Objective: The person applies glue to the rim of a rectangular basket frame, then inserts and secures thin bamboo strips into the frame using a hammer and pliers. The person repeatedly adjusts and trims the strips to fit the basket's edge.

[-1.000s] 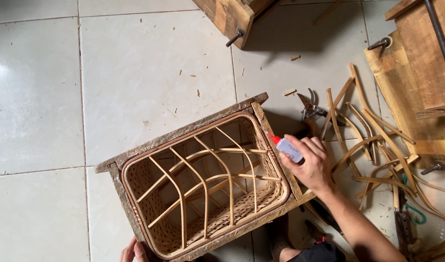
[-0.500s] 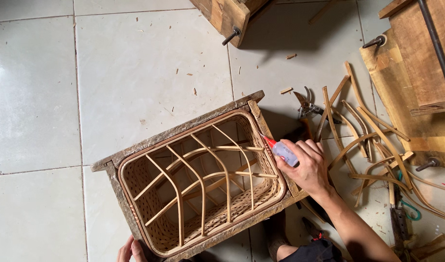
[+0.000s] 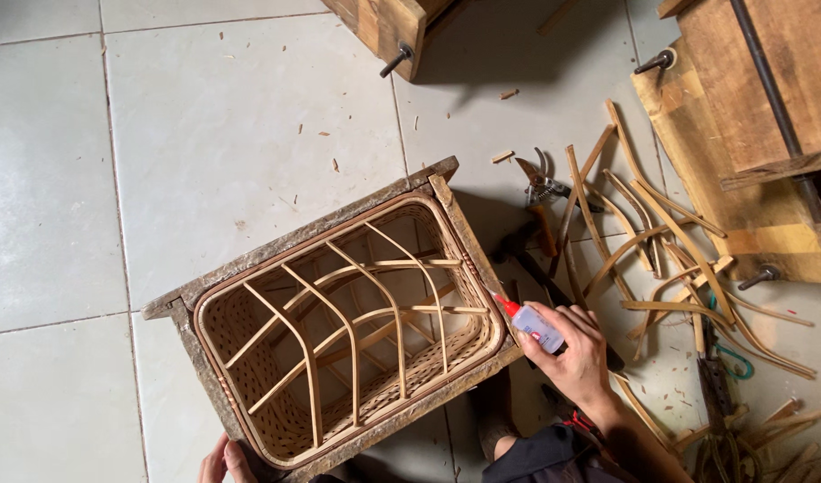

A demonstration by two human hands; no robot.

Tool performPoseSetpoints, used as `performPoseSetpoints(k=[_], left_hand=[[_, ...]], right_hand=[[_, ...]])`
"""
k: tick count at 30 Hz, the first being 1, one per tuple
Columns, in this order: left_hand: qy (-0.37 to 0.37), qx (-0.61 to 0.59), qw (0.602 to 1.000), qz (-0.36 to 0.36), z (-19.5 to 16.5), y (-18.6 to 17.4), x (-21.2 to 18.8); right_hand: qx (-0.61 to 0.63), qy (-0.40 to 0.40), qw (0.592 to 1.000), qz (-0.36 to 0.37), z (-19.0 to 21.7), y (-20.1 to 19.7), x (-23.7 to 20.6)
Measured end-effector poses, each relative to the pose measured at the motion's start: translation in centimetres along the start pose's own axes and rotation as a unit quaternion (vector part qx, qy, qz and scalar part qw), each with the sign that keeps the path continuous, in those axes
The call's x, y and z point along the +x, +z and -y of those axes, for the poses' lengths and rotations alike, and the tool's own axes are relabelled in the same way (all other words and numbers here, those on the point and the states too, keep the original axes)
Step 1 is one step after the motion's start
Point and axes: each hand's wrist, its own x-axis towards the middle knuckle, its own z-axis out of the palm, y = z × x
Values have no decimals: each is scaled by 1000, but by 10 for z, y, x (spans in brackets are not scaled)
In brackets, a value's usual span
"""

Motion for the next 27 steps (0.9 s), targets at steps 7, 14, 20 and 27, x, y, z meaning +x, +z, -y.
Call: performPoseSetpoints(k=[7, 14, 20, 27], left_hand=[[4, 8, 1000, -5, -1, -5, 0], [-15, 21, 1000, -13, -38, -14, 2], [17, 42, 999, -2, -72, -31, 5], [29, 66, 997, -17, -84, -33, 10]], right_hand=[[-24, 10, 1000, 7, 20, -5, 1], [-92, -33, 995, 18, 14, -15, -14], [-56, -66, 988, 130, 12, -25, -22], [-13, -220, 950, 222, 48, -1, -3]])
